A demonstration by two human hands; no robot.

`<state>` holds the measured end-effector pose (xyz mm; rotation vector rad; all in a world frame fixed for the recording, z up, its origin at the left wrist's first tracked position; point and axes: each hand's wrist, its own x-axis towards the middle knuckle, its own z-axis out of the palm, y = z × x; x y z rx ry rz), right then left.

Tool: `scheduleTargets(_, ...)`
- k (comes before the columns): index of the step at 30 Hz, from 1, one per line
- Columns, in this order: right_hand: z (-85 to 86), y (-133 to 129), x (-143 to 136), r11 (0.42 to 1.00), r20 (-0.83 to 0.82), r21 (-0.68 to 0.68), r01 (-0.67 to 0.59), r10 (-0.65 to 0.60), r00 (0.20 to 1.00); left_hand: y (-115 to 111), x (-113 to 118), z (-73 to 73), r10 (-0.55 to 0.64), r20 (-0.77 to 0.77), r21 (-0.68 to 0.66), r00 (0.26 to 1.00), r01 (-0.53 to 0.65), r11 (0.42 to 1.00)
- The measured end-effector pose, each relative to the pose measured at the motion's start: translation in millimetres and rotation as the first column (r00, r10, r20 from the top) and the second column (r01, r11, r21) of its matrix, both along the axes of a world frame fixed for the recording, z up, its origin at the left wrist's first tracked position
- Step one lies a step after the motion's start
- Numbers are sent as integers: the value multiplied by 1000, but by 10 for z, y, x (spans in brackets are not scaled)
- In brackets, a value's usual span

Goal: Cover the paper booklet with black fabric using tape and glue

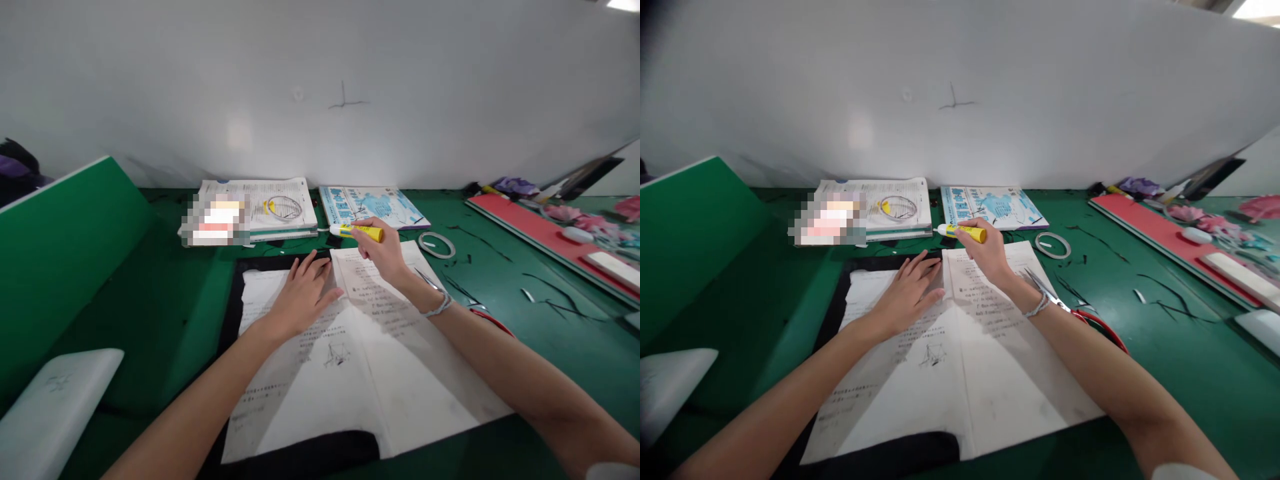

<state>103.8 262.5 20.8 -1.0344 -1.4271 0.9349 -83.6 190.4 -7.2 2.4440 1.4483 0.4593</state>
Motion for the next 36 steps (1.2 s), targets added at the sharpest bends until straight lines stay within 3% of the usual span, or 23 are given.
scheduleTargets(6, -2, 8, 34, 1000, 66, 2, 22, -22, 998, 43, -29, -31, 62, 138, -37, 988, -57, 998)
scheduleTargets(16, -18, -69, -3, 991, 441, 135, -20, -42, 896, 74, -35, -37, 161, 287, -100, 944, -137, 985)
scheduleTargets(25, 6, -118, -38, 977, 594, 136, -164, 52, 803, 65, -3, -43, 173, 201, -96, 964, -157, 983)
scheduleTargets(31, 1, -74, -21, 982, 577, 128, -136, 38, 816, 65, 4, -67, 185, 171, -73, 968, -175, 982)
scheduleTargets(36, -14, -53, -10, 983, 580, 66, -174, 103, 808, 65, 3, -80, 170, 156, -38, 973, -166, 985)
